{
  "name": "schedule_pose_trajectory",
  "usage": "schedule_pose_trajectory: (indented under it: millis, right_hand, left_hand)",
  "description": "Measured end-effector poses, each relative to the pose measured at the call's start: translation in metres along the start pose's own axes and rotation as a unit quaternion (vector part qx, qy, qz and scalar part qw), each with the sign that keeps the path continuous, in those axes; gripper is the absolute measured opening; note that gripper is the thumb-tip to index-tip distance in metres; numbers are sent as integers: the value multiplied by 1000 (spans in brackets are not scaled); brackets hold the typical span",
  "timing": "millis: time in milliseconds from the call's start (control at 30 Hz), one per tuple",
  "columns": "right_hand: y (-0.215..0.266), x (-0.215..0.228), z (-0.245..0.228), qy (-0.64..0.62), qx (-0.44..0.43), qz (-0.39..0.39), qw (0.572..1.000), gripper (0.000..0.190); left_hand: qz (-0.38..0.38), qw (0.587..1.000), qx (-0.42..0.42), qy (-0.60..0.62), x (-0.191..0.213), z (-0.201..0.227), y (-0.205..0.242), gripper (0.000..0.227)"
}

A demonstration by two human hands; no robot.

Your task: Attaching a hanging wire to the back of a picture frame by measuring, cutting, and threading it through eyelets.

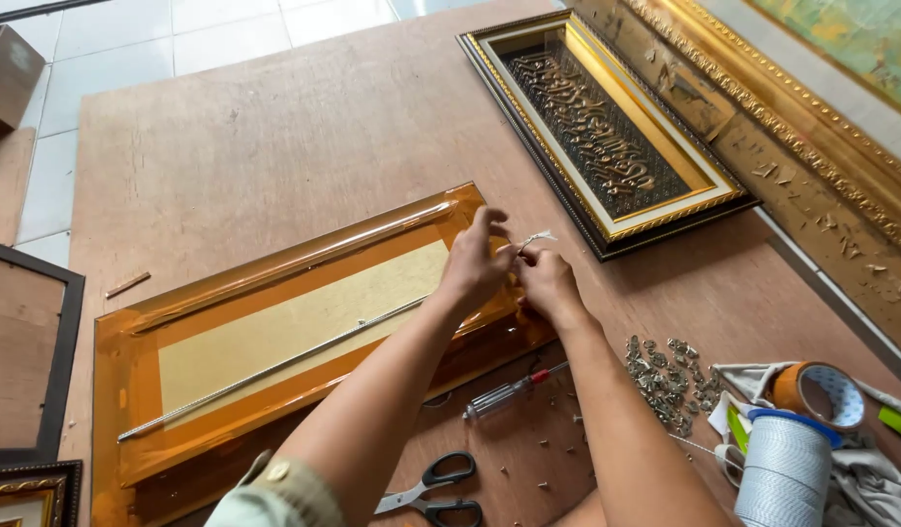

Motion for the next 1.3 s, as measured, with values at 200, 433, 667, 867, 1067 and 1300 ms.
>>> schedule_pose_trajectory:
  millis: [200,433,667,867,1067,1300]
  right_hand:
    - [27,-9,-16,-57,53,35,996,30]
    - [60,-25,-33,-345,145,69,925,29]
    - [79,-33,-35,-288,227,55,929,30]
    - [80,-40,-32,-299,234,43,924,27]
    - [75,-33,-23,-316,216,49,923,28]
    - [42,-3,1,-200,138,73,967,29]
  left_hand:
    - [44,953,93,-284,42,-118,65,56]
    - [159,929,-22,-334,83,-110,113,37]
    - [-93,934,98,-329,71,-107,129,30]
    - [-74,888,-63,-450,76,-71,224,93]
    - [59,854,-189,-480,67,-84,253,76]
    - [100,964,-57,-240,114,-49,212,3]
Point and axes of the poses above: each hand's wrist, its own y-axis away from the middle knuckle, its own x-axis out of the back of the hand, z = x × y, the point moved 9 cm from there along -y, towards the middle knuckle, and after that the axes turned 6 degrees about y, right-handed, at the moved point
